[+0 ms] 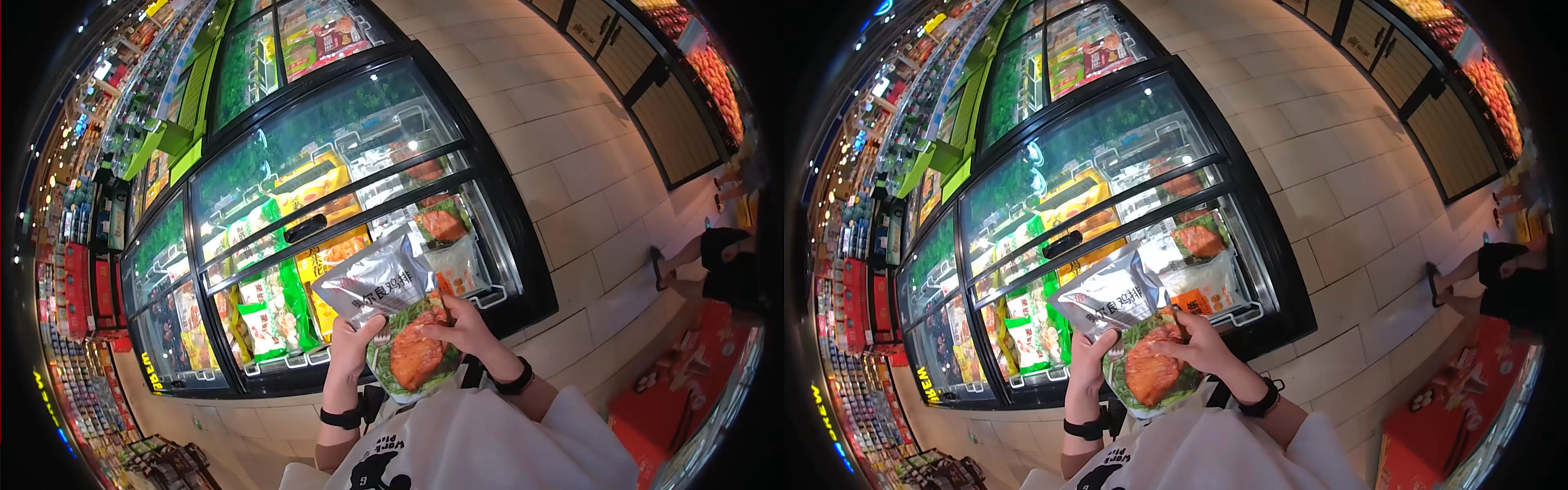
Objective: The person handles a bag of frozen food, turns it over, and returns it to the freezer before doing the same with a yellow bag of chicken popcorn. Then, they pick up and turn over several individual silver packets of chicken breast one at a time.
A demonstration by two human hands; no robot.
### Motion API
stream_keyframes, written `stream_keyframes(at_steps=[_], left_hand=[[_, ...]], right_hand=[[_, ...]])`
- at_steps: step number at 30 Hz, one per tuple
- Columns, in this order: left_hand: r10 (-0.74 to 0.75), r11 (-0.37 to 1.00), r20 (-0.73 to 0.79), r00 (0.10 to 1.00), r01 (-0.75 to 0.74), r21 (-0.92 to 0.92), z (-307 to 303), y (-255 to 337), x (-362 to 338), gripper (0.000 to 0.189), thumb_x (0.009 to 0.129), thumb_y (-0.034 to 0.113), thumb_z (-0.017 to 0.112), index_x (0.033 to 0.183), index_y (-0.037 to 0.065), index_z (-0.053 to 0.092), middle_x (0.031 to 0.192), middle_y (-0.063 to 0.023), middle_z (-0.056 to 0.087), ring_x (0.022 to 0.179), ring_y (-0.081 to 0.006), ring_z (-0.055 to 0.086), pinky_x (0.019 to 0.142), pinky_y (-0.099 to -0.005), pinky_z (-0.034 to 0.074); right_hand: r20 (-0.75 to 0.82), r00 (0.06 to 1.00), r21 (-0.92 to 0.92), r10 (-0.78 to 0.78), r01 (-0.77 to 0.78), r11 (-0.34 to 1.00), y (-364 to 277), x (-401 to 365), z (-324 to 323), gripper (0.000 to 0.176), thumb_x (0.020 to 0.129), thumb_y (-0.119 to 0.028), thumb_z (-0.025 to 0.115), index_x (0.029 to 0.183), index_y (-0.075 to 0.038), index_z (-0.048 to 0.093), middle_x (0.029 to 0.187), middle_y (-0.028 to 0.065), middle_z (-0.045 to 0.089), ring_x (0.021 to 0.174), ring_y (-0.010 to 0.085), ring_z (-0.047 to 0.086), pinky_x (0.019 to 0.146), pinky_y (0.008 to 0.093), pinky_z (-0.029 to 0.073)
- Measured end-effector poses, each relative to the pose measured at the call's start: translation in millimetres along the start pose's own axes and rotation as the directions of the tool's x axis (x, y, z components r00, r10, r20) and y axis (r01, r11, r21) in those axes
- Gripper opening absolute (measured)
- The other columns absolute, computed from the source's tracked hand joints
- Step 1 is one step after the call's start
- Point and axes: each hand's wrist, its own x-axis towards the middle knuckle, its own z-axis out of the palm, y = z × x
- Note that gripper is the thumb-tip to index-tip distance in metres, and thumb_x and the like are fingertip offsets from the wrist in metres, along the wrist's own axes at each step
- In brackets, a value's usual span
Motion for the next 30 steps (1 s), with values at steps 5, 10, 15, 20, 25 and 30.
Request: stream_keyframes(at_steps=[5, 10, 15, 20, 25, 30], left_hand=[[-0.019, 0.987, -0.189, 0.982, -0.011, -0.158, 22.6, -4.8, 6.7, 0.025, 0.075, 0.007, 0.062, 0.098, -0.001, 0.056, 0.09, -0.0048, 0.06, 0.078, -0.011, 0.057, 0.071, -0.0247, 0.044], [0.059, 0.985, -0.135, 0.989, -0.079, -0.152, 28.0, -2.6, 7.4, 0.018, 0.079, 0.007, 0.059, 0.095, -0.001, 0.057, 0.087, -0.0039, 0.062, 0.075, -0.0082, 0.056, 0.068, -0.0225, 0.044], [0.123, 0.984, -0.08, 0.989, -0.131, -0.118, 34.2, 4.1, 7.0, 0.017, 0.08, 0.011, 0.059, 0.094, 0.0, 0.058, 0.086, -0.0037, 0.062, 0.073, -0.0061, 0.055, 0.065, -0.0209, 0.043], [0.11, 0.984, -0.061, 0.992, -0.117, -0.135, 36.2, 1.7, 8.8, 0.018, 0.082, 0.014, 0.058, 0.094, 0.0, 0.059, 0.083, -0.0024, 0.062, 0.069, -0.0051, 0.054, 0.062, -0.0199, 0.043], [0.063, 0.989, -0.018, 0.998, -0.06, 0.138, 39.1, 0.2, -4.1, 0.026, 0.078, 0.021, 0.062, 0.094, 0.0, 0.058, 0.08, -0.0014, 0.061, 0.067, -0.0071, 0.053, 0.062, -0.0225, 0.042], [0.05, 0.979, 0.191, 0.98, -0.086, 0.185, 36.8, -15.8, -8.9, 0.029, 0.076, 0.018, 0.064, 0.097, -0.001, 0.058, 0.083, -0.0036, 0.061, 0.073, -0.0068, 0.051, 0.067, -0.0245, 0.044]], right_hand=[[0.084, 0.994, -0.03, 0.068, -0.065, 0.997, -21.9, 4.9, -21.6, 0.044, 0.071, -0.011, 0.066, 0.109, 0.002, 0.048, 0.098, 0.0063, 0.057, 0.091, 0.0113, 0.052, 0.082, 0.0266, 0.041], [0.056, 0.998, -0.145, 0.011, -0.003, 0.989, -30.6, 5.6, -29.6, 0.042, 0.072, -0.01, 0.066, 0.108, 0.002, 0.049, 0.098, 0.0073, 0.058, 0.09, 0.0107, 0.053, 0.081, 0.026, 0.042], [0.02, 0.997, -0.112, -0.076, 0.078, 0.991, -31.4, 3.1, -27.1, 0.039, 0.072, -0.005, 0.064, 0.108, 0.002, 0.048, 0.099, 0.0076, 0.057, 0.091, 0.0108, 0.053, 0.08, 0.0254, 0.042], [-0.022, 0.995, -0.083, -0.096, 0.094, 0.992, -24.8, -2.7, -25.4, 0.038, 0.073, -0.003, 0.063, 0.107, 0.002, 0.048, 0.097, 0.0074, 0.058, 0.089, 0.0114, 0.054, 0.08, 0.0257, 0.043], [-0.188, 0.971, -0.122, -0.15, 0.128, 0.984, -17.4, -10.0, -20.2, 0.035, 0.074, -0.002, 0.061, 0.106, 0.001, 0.048, 0.095, 0.0069, 0.058, 0.087, 0.0115, 0.055, 0.078, 0.0255, 0.043], [-0.236, 0.964, -0.034, -0.121, 0.117, 0.993, -15.1, -4.0, -27.1, 0.036, 0.074, 0.002, 0.059, 0.108, 0.001, 0.046, 0.099, 0.0066, 0.056, 0.09, 0.0119, 0.055, 0.079, 0.025, 0.043]])
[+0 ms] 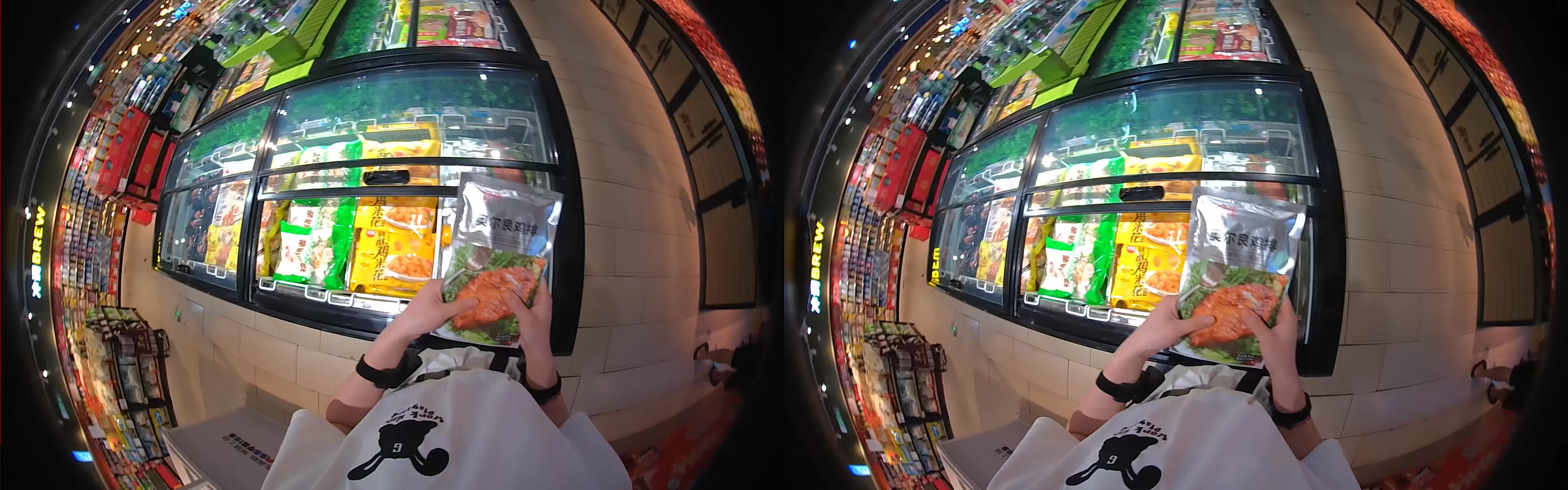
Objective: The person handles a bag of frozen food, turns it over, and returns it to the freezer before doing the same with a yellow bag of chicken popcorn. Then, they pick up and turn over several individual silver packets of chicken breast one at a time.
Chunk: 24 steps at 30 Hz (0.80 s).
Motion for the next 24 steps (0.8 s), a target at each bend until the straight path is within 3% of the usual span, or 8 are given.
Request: stream_keyframes(at_steps=[3, 4, 6, 8, 11, 12, 18, 24], left_hand=[[0.09, 0.996, 0.072, 0.993, -0.092, 0.02, -7.3, -5.0, -1.6, 0.028, 0.077, 0.017, 0.062, 0.098, -0.002, 0.056, 0.083, -0.0039, 0.061, 0.073, -0.0077, 0.052, 0.067, -0.0246, 0.044], [-0.008, 0.989, 0.147, 0.989, -0.014, 0.15, -14.8, -8.5, -1.5, 0.031, 0.078, 0.016, 0.062, 0.101, -0.003, 0.054, 0.085, -0.0049, 0.062, 0.074, -0.0083, 0.053, 0.069, -0.0245, 0.044], [-0.034, 0.988, 0.203, 0.979, 0.002, 0.156, -16.4, -12.8, 0.9, 0.031, 0.077, 0.016, 0.062, 0.101, -0.003, 0.055, 0.085, -0.0053, 0.062, 0.074, -0.0089, 0.053, 0.069, -0.0247, 0.044], [-0.107, 0.992, 0.274, 0.956, 0.083, 0.099, -17.0, -8.6, 3.8, 0.032, 0.075, 0.015, 0.064, 0.102, -0.001, 0.055, 0.087, -0.0068, 0.062, 0.078, -0.0105, 0.054, 0.072, -0.0258, 0.044], [-0.032, 0.999, 0.293, 0.956, 0.027, 0.021, -17.8, -12.0, 9.3, 0.041, 0.073, 0.011, 0.066, 0.109, -0.002, 0.05, 0.094, -0.0057, 0.06, 0.084, -0.0088, 0.052, 0.077, -0.0247, 0.043], [-0.075, 0.995, 0.342, 0.937, 0.047, 0.087, -23.0, -10.9, 12.8, 0.043, 0.073, 0.01, 0.067, 0.11, -0.002, 0.049, 0.1, -0.0064, 0.059, 0.09, -0.01, 0.052, 0.082, -0.0257, 0.041], [-0.057, 0.996, 0.357, 0.932, 0.029, 0.081, -30.3, -20.1, 22.1, 0.039, 0.075, 0.011, 0.066, 0.108, -0.002, 0.05, 0.099, -0.0054, 0.06, 0.088, -0.0089, 0.052, 0.08, -0.0252, 0.042], [-0.042, 0.999, 0.304, 0.952, 0.034, 0.031, -31.3, -21.3, 27.0, 0.039, 0.075, 0.01, 0.065, 0.109, -0.001, 0.05, 0.097, -0.0062, 0.06, 0.087, -0.0096, 0.053, 0.079, -0.0256, 0.043]], right_hand=[[0.083, 0.99, 0.047, 0.112, -0.116, 0.992, 10.9, 7.1, -17.9, 0.037, 0.072, 0.004, 0.059, 0.107, 0.001, 0.047, 0.099, 0.0072, 0.057, 0.088, 0.0123, 0.056, 0.078, 0.0251, 0.044], [0.079, 0.99, 0.042, 0.114, -0.118, 0.992, 11.5, 11.1, -18.1, 0.037, 0.072, 0.004, 0.059, 0.107, 0.001, 0.047, 0.099, 0.0072, 0.057, 0.088, 0.0123, 0.056, 0.078, 0.0251, 0.044], [-0.126, 0.989, 0.093, 0.079, -0.067, 0.993, 8.7, 22.6, -16.3, 0.036, 0.071, 0.004, 0.06, 0.105, 0.001, 0.048, 0.096, 0.0069, 0.058, 0.084, 0.0121, 0.056, 0.076, 0.0252, 0.044], [-0.14, 0.986, 0.055, 0.094, -0.087, 0.995, 2.6, 31.5, -12.7, 0.035, 0.071, 0.003, 0.06, 0.105, 0.001, 0.049, 0.095, 0.0066, 0.058, 0.083, 0.012, 0.056, 0.075, 0.0252, 0.045], [-0.214, 0.972, 0.008, 0.097, -0.097, 0.995, 2.9, 42.0, -8.1, 0.033, 0.071, 0.003, 0.061, 0.103, 0.001, 0.05, 0.092, 0.0054, 0.059, 0.081, 0.0113, 0.056, 0.073, 0.0249, 0.044], [-0.236, 0.966, 0.027, 0.106, -0.102, 0.994, 3.6, 43.8, -9.2, 0.033, 0.071, 0.002, 0.061, 0.102, 0.001, 0.051, 0.092, 0.005, 0.059, 0.081, 0.0111, 0.056, 0.073, 0.0246, 0.044], [-0.268, 0.956, 0.088, 0.12, -0.1, 0.991, 7.2, 44.8, -13.4, 0.031, 0.073, -0.004, 0.063, 0.102, 0.001, 0.052, 0.093, 0.0043, 0.059, 0.081, 0.0101, 0.054, 0.075, 0.0239, 0.042], [-0.178, 0.978, 0.086, 0.104, -0.089, 0.992, 3.0, 50.0, -17.1, 0.03, 0.075, -0.01, 0.061, 0.102, 0.001, 0.052, 0.094, 0.0047, 0.058, 0.08, 0.0097, 0.054, 0.073, 0.0234, 0.042]])
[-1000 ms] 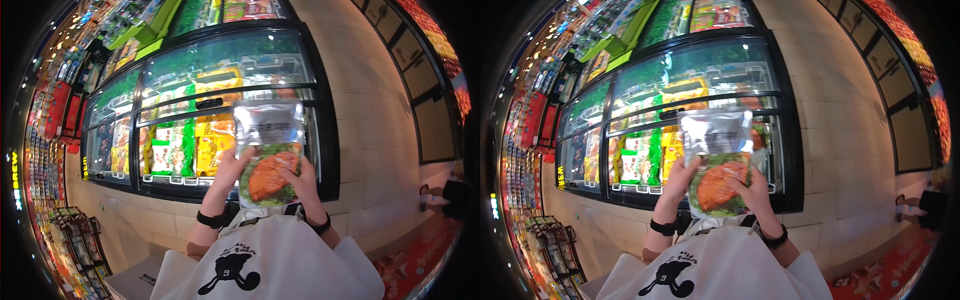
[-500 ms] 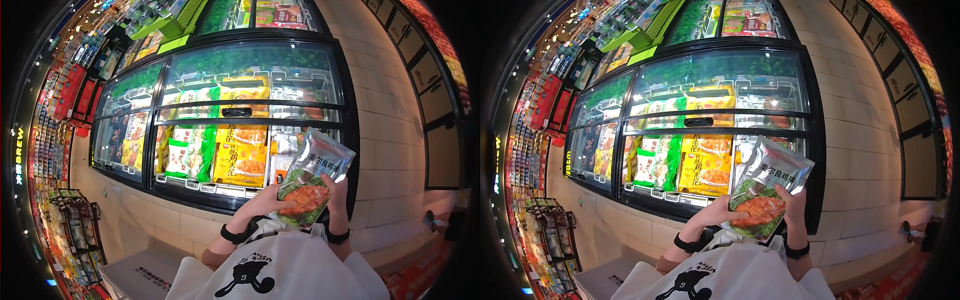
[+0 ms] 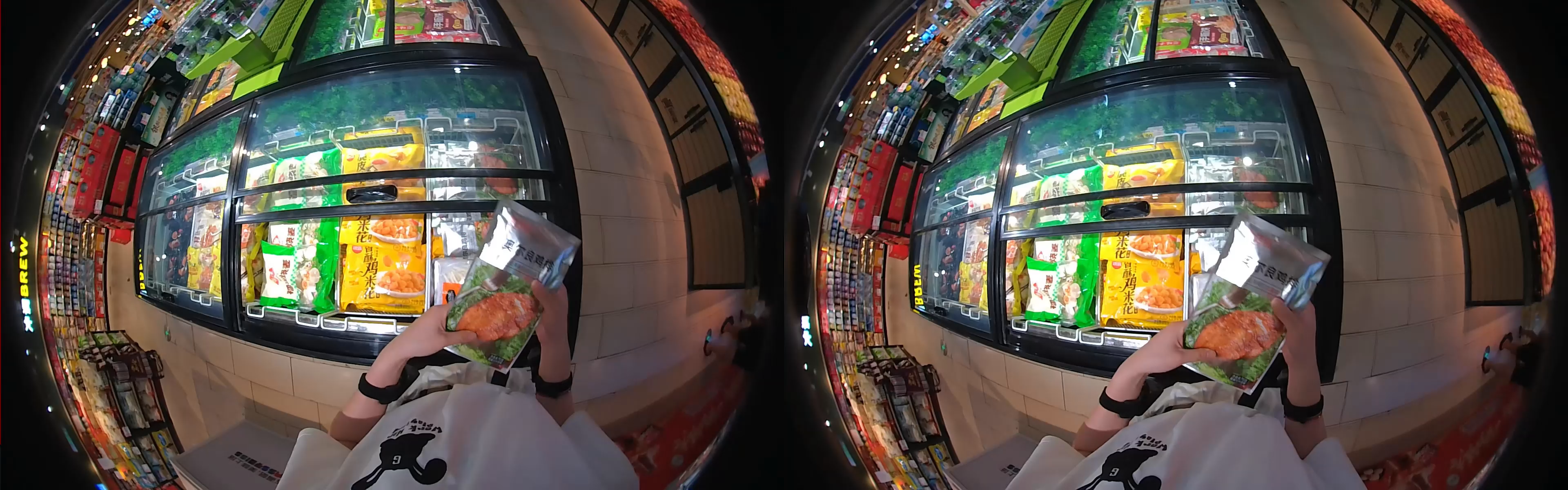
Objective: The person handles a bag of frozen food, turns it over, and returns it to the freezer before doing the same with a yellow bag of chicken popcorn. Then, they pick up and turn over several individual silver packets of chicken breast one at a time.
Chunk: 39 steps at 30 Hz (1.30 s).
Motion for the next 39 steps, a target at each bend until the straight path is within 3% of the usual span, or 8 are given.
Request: stream_keyframes(at_steps=[5, 21, 24, 26, 29, 31, 34, 39], left_hand=[[0.008, 0.987, -0.177, 0.984, -0.036, -0.157, 5.0, 5.8, -2.1, 0.038, 0.081, 0.015, 0.058, 0.113, -0.001, 0.046, 0.1, -0.006, 0.057, 0.089, -0.0097, 0.052, 0.079, -0.0257, 0.043], [0.01, 0.969, -0.341, 0.94, -0.093, -0.227, 29.0, 9.9, -35.0, 0.03, 0.085, 0.015, 0.052, 0.111, 0.001, 0.048, 0.102, -0.0033, 0.054, 0.09, -0.0087, 0.049, 0.079, -0.0235, 0.041], [0.129, 0.973, -0.462, 0.878, -0.203, -0.113, 38.8, 15.1, -40.9, 0.029, 0.083, 0.01, 0.053, 0.11, 0.001, 0.048, 0.1, -0.0045, 0.055, 0.091, -0.0106, 0.05, 0.079, -0.0233, 0.04], [0.254, 0.965, -0.485, 0.837, -0.251, 0.074, 48.0, 26.3, -41.6, 0.031, 0.082, 0.008, 0.054, 0.111, 0.001, 0.047, 0.103, -0.0068, 0.053, 0.093, -0.0128, 0.05, 0.08, -0.025, 0.041], [0.565, 0.762, -0.252, 0.786, -0.379, 0.525, 68.6, 39.5, -38.1, 0.053, 0.072, 0.004, 0.06, 0.121, 0.004, 0.039, 0.121, -0.0154, 0.04, 0.112, -0.0306, 0.04, 0.093, -0.0387, 0.033], [0.565, 0.654, -0.177, 0.806, -0.306, 0.691, 91.2, 57.1, -45.0, 0.059, 0.069, 0.005, 0.062, 0.123, 0.005, 0.039, 0.123, -0.0161, 0.039, 0.116, -0.0347, 0.034, 0.097, -0.0393, 0.028], [0.541, 0.502, 0.034, 0.84, -0.355, 0.789, 76.3, 66.5, -54.4, 0.059, 0.068, 0.005, 0.063, 0.123, 0.006, 0.04, 0.124, -0.017, 0.037, 0.117, -0.035, 0.032, 0.098, -0.0395, 0.026], [0.527, 0.842, -0.465, 0.712, -0.362, 0.4, 57.0, 63.3, -57.4, 0.053, 0.072, 0.001, 0.058, 0.122, 0.0, 0.039, 0.123, -0.014, 0.04, 0.114, -0.0218, 0.039, 0.095, -0.0333, 0.032]], right_hand=[[0.176, 0.966, -0.359, 0.188, -0.115, 0.926, -0.4, -3.8, 9.8, 0.021, 0.077, -0.009, 0.06, 0.094, 0.002, 0.055, 0.084, 0.0035, 0.059, 0.073, 0.0065, 0.054, 0.063, 0.0214, 0.045], [0.343, 0.928, -0.014, 0.147, -0.151, 0.988, -12.0, -34.0, 21.6, 0.026, 0.087, -0.016, 0.049, 0.107, 0.0, 0.051, 0.095, 0.0014, 0.056, 0.086, 0.0058, 0.051, 0.075, 0.0234, 0.041], [0.327, 0.937, -0.084, -0.12, 0.155, 0.984, -23.2, -47.5, 29.8, 0.042, 0.084, -0.014, 0.052, 0.121, 0.001, 0.039, 0.112, 0.0068, 0.05, 0.103, 0.0123, 0.046, 0.086, 0.0282, 0.038], [0.321, 0.832, -0.452, -0.453, 0.555, 0.699, -36.0, -66.3, 33.5, 0.061, 0.078, -0.012, 0.059, 0.129, 0.0, 0.027, 0.125, 0.011, 0.038, 0.117, 0.02, 0.036, 0.096, 0.0324, 0.03], [0.507, 0.819, -0.091, -0.269, 0.361, 0.928, -23.0, -89.0, 44.5, 0.071, 0.071, -0.013, 0.065, 0.129, 0.001, 0.026, 0.127, 0.0168, 0.034, 0.12, 0.0262, 0.034, 0.098, 0.035, 0.027], [0.45, 0.844, -0.292, -0.291, 0.447, 0.845, -16.6, -92.3, 41.2, 0.058, 0.076, -0.011, 0.06, 0.125, 0.003, 0.032, 0.12, 0.0143, 0.042, 0.11, 0.021, 0.043, 0.091, 0.0319, 0.034], [0.134, 0.984, 0.261, -0.114, 0.076, 0.962, -24.3, -80.2, 37.3, 0.032, 0.082, -0.009, 0.053, 0.111, 0.002, 0.045, 0.101, 0.0056, 0.054, 0.091, 0.0116, 0.052, 0.076, 0.0243, 0.041], [0.176, 0.983, 0.351, -0.058, -0.007, 0.936, -41.1, -77.3, 21.2, 0.018, 0.081, -0.006, 0.053, 0.099, -0.003, 0.053, 0.087, -0.0001, 0.056, 0.076, 0.0039, 0.052, 0.061, 0.0189, 0.039]])
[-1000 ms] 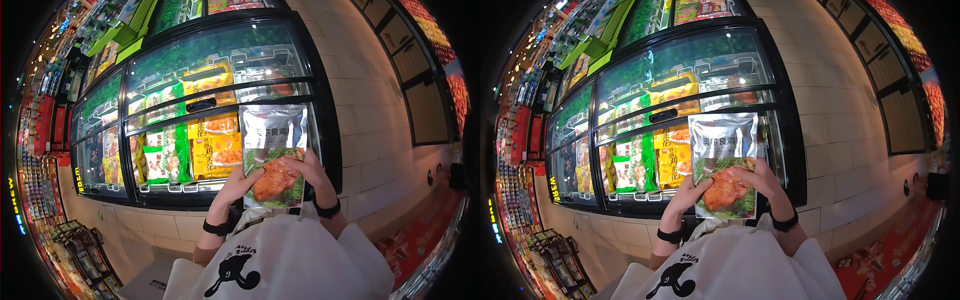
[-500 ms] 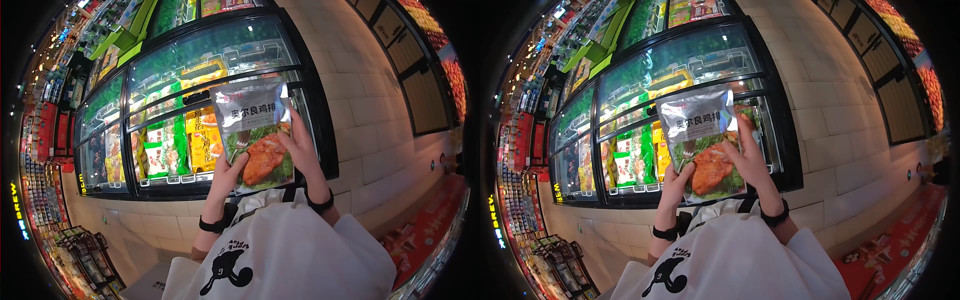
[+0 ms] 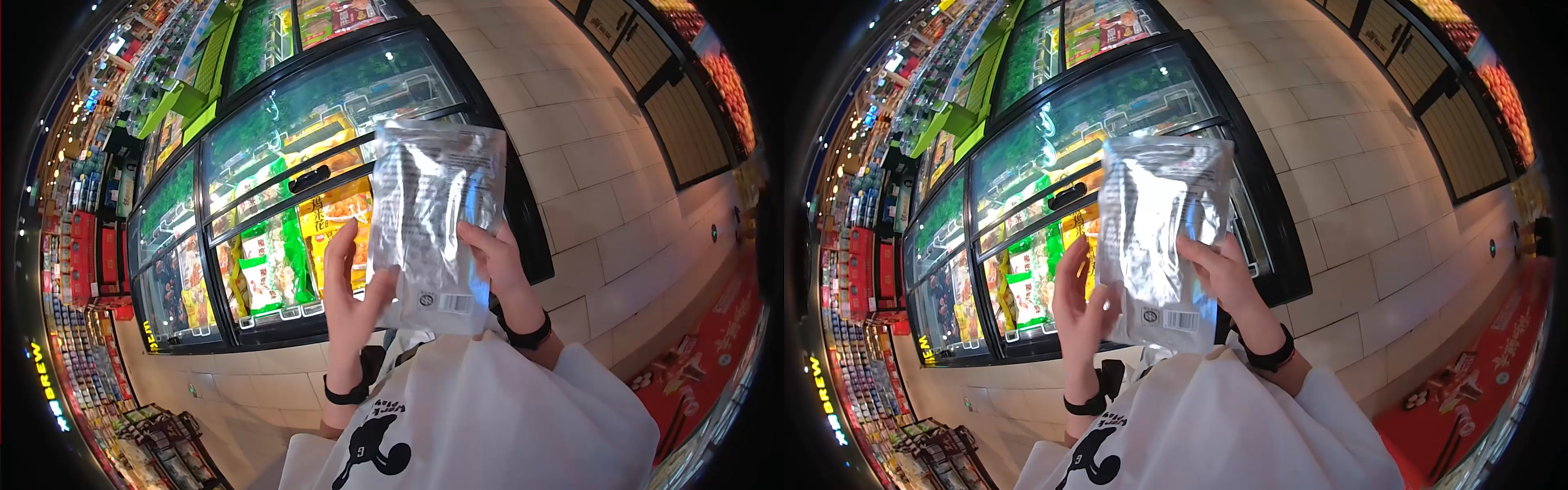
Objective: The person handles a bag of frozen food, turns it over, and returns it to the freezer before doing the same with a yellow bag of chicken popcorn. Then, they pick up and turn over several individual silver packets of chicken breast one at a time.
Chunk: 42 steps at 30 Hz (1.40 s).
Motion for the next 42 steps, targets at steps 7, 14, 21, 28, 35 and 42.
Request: stream_keyframes(at_steps=[7, 14, 21, 28, 35, 42], left_hand=[[-0.347, 0.83, 0.189, 0.919, 0.395, -0.395, -3.3, -1.3, -11.2, 0.011, 0.083, 0.006, 0.052, 0.092, -0.001, 0.054, 0.074, 0.0022, 0.058, 0.061, 0.0001, 0.047, 0.055, -0.014, 0.034], [-0.316, 0.86, 0.156, 0.936, 0.352, -0.37, -0.1, -7.4, -9.4, 0.009, 0.085, 0.013, 0.052, 0.084, 0.004, 0.051, 0.058, 0.0096, 0.041, 0.049, 0.0031, 0.03, 0.043, -0.014, 0.022], [-0.322, 0.889, 0.2, 0.926, 0.368, -0.274, -6.9, -2.9, -8.8, 0.01, 0.083, 0.005, 0.053, 0.09, -0.001, 0.056, 0.075, 0.0019, 0.056, 0.066, -0.001, 0.046, 0.062, -0.0159, 0.037], [-0.341, 0.856, 0.247, 0.907, 0.408, -0.318, -8.5, -7.8, -6.4, 0.012, 0.082, 0.001, 0.052, 0.093, -0.003, 0.055, 0.087, -0.003, 0.061, 0.077, -0.0037, 0.052, 0.071, -0.0178, 0.04], [-0.318, 0.866, 0.265, 0.91, 0.393, -0.311, -9.8, -7.3, -3.9, 0.016, 0.083, 0.004, 0.053, 0.098, -0.002, 0.054, 0.086, -0.0016, 0.06, 0.077, -0.0047, 0.051, 0.071, -0.0179, 0.04], [-0.278, 0.91, 0.237, 0.931, 0.334, -0.245, -20.5, 1.0, 9.5, 0.022, 0.086, 0.01, 0.048, 0.103, -0.003, 0.052, 0.084, -0.0031, 0.06, 0.066, -0.0061, 0.055, 0.053, -0.0185, 0.044]], right_hand=[[0.154, 0.985, -0.026, 0.084, -0.081, 0.996, -9.2, 0.2, -2.1, 0.024, 0.078, -0.003, 0.055, 0.102, -0.002, 0.053, 0.089, 0.0008, 0.057, 0.076, 0.0053, 0.053, 0.063, 0.0208, 0.041], [0.228, 0.974, -0.04, 0.015, -0.006, 0.999, -8.3, 9.2, -10.5, 0.025, 0.078, -0.001, 0.056, 0.103, 0.002, 0.052, 0.095, 0.0061, 0.056, 0.083, 0.01, 0.054, 0.07, 0.0235, 0.044], [0.109, 0.99, -0.349, 0.085, -0.042, 0.936, -16.4, 3.7, -8.9, 0.008, 0.077, -0.01, 0.06, 0.08, -0.003, 0.058, 0.062, -0.0059, 0.05, 0.051, 0.0002, 0.04, 0.043, 0.0183, 0.027], [0.114, 0.993, -0.415, -0.041, 0.085, 0.906, -17.4, 0.7, -1.0, 0.008, 0.076, -0.011, 0.062, 0.076, -0.003, 0.058, 0.058, -0.007, 0.048, 0.048, 0.0002, 0.038, 0.042, 0.0183, 0.026], [0.216, 0.973, -0.384, 0.086, 0.003, 0.923, -21.5, -0.9, -19.1, 0.02, 0.076, -0.013, 0.063, 0.092, 0.0, 0.059, 0.073, -0.002, 0.057, 0.062, 0.0021, 0.046, 0.053, 0.0188, 0.036], [0.295, 0.949, -0.39, 0.107, 0.018, 0.921, -18.6, -5.7, -13.6, 0.023, 0.075, -0.007, 0.064, 0.096, 0.001, 0.058, 0.086, 0.003, 0.06, 0.076, 0.0068, 0.053, 0.068, 0.0226, 0.044]])
